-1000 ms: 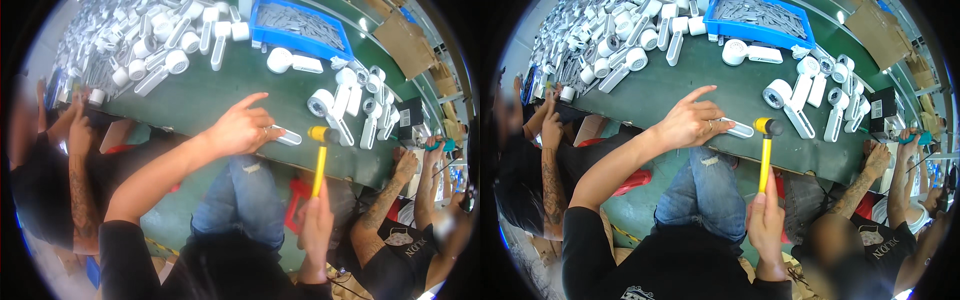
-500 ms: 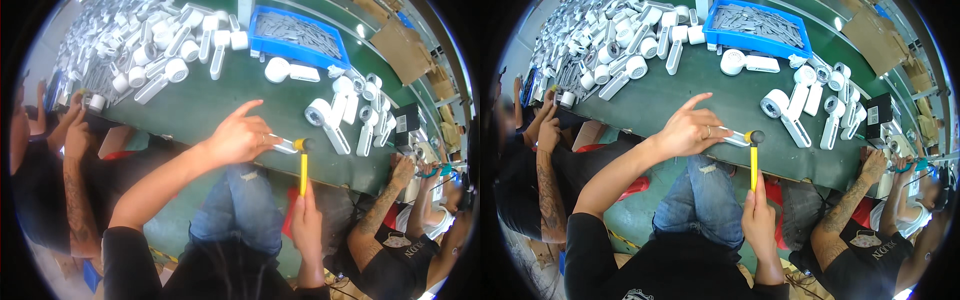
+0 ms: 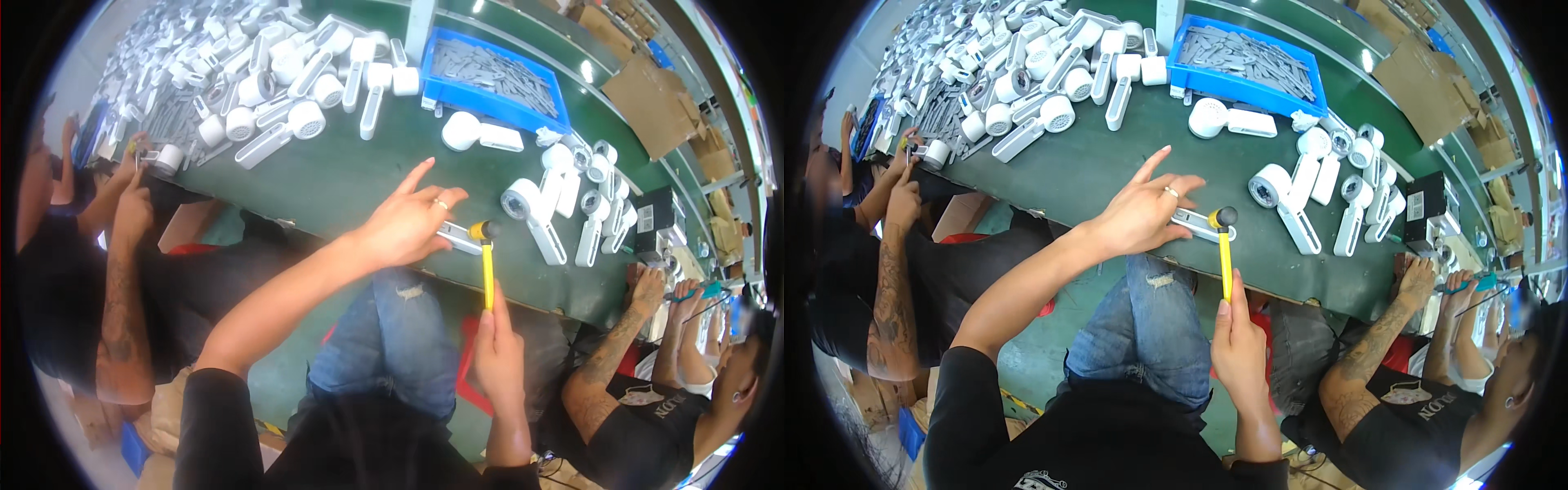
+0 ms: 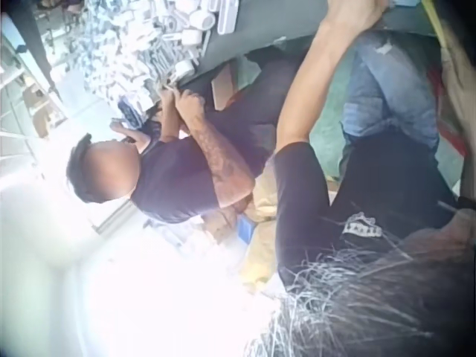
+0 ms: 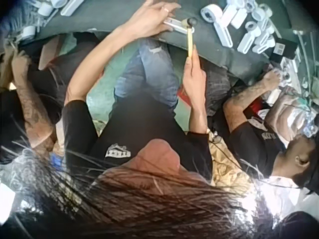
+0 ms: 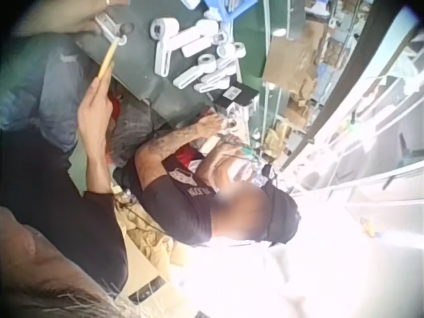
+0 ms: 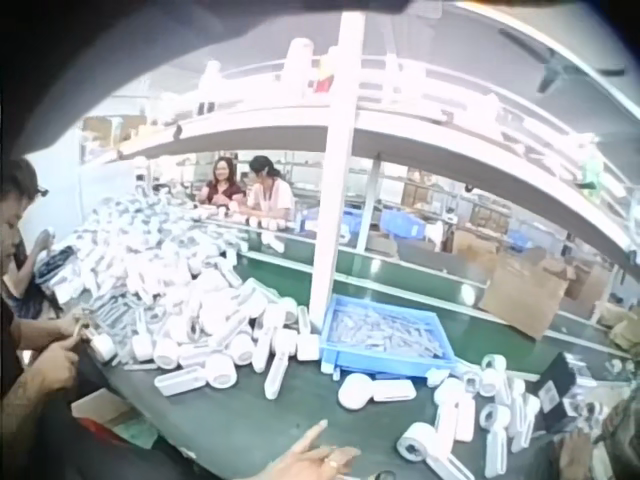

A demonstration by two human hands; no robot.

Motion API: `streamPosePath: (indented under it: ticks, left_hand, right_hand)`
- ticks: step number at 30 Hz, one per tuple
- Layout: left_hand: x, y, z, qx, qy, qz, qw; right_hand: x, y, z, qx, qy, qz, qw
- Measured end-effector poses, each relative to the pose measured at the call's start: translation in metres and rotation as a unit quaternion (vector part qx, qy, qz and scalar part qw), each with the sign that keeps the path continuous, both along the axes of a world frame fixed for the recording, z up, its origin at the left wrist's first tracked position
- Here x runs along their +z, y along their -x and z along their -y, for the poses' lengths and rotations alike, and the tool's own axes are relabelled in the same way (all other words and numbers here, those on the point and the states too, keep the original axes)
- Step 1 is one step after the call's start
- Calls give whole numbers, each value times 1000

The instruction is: Use a hammer to assemble white plastic components on an assembly line.

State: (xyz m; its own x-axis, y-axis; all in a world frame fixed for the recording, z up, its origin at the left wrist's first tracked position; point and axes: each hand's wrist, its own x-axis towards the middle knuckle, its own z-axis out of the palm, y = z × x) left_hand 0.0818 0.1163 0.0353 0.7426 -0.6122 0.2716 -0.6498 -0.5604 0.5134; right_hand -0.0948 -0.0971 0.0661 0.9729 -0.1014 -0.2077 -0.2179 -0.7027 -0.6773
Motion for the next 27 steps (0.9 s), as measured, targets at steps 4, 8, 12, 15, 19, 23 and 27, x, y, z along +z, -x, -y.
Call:
streamPosePath:
  ticks: [4, 8, 12, 15, 19, 23, 27]
  left_hand:
    - [3, 11, -11, 34, -4, 72, 997]
    - [2, 23, 4, -13, -67, 186, 980]
    - [13, 1, 27, -159, -77, 167, 970]
    - [22, -6, 3, -181, -77, 110, 974]
    - [15, 2, -38, -92, 5, 121, 988]
    - [-15, 49, -38, 119, 87, 53, 988]
    - [-31, 29, -56, 72, 146, 127, 978]
  right_hand:
    - [15, 5, 7, -8, -25, -7, 1000]
    - [19, 5, 7, -95, -217, 3, 971]
    - [6, 7, 22, -170, -289, 27, 942]
    - [-3, 12, 27, -149, -283, 27, 947]
    - [-4, 11, 16, -132, -284, 5, 950]
    - [-5, 5, 5, -128, -289, -17, 949]
    - [17, -7, -10, -70, -266, -27, 961]
